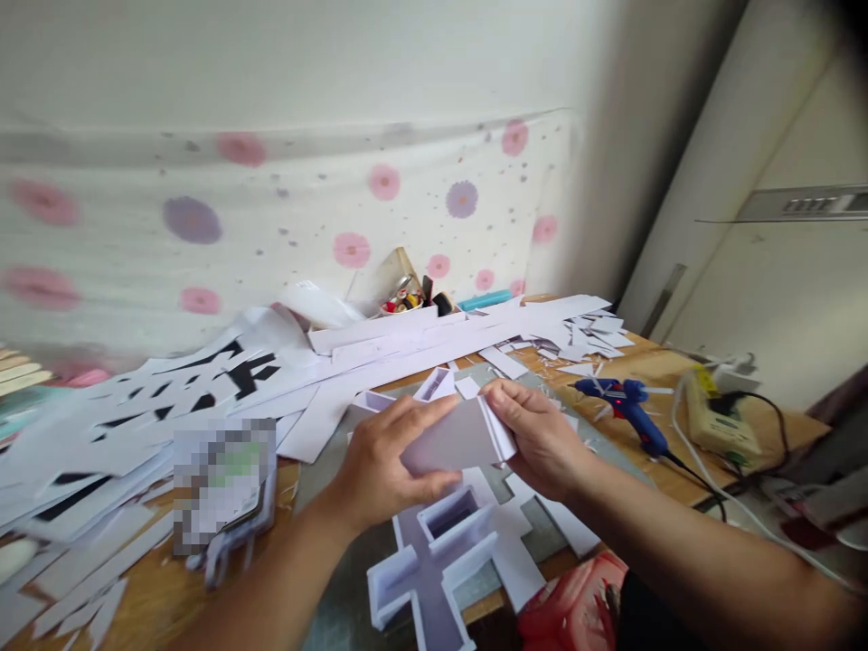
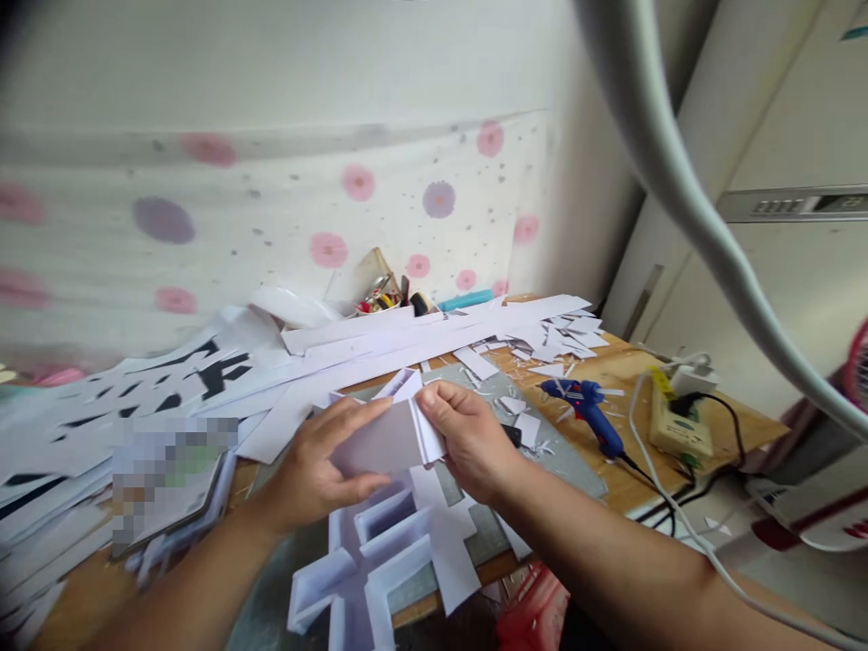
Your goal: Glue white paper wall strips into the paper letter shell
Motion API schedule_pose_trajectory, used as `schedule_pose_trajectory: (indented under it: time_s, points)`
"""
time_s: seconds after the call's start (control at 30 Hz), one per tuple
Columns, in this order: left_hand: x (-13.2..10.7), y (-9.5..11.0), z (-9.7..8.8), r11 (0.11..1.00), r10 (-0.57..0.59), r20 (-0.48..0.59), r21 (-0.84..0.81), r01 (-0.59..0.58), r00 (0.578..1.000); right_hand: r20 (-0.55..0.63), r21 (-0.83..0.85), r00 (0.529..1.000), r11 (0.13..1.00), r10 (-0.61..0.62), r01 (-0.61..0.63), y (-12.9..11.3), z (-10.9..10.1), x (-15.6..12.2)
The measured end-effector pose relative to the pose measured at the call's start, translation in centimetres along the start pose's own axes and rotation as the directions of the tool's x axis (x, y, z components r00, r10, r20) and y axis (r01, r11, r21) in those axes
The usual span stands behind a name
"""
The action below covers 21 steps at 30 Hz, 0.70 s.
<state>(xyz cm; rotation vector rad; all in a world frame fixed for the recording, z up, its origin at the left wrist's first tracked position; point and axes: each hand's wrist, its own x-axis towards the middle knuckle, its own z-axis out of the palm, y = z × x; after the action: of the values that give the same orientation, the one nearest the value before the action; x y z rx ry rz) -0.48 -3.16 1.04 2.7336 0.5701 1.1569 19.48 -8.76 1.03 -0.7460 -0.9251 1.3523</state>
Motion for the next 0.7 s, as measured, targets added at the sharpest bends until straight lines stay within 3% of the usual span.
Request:
schedule_pose_trajectory:
  time_s: [0.17,0.23,0.37,0.43,0.53,0.7]
  points:
    - [-0.1,0.1,0.3,0.997,-0.059,-0.008,0.049,0.060,0.998,-0.106,-0.047,0.982,0.987,-0.159,0.155,0.5,0.5,0.6]
    - [-0.2,-0.5,0.1,0.987,-0.141,-0.054,0.063,0.145,0.989,-0.149,-0.083,0.957,0.968,-0.248,0.238,-0.3,0.1,1.0]
    - [0.0,-3.6,-0.7,0.868,-0.406,-0.224,0.208,0.450,0.886,-0.190,-0.213,0.908,0.919,-0.373,0.333,-2.7,-2.2,2.1]
    - [0.2,-5.2,-1.1,0.798,-0.509,-0.137,0.295,0.526,0.850,-0.183,-0.298,0.913,0.905,-0.365,0.303,-3.2,-3.7,2.4]
    - [0.2,-6.7,-1.2,0.752,-0.577,0.013,0.398,0.525,0.817,-0.160,-0.408,0.947,0.892,-0.280,0.195,-2.7,-5.4,2.4]
    - [0.2,-7.2,-0.9,0.698,-0.620,0.097,0.521,0.491,0.779,-0.125,-0.516,0.985,0.856,-0.118,0.037,-1.5,-6.6,2.0]
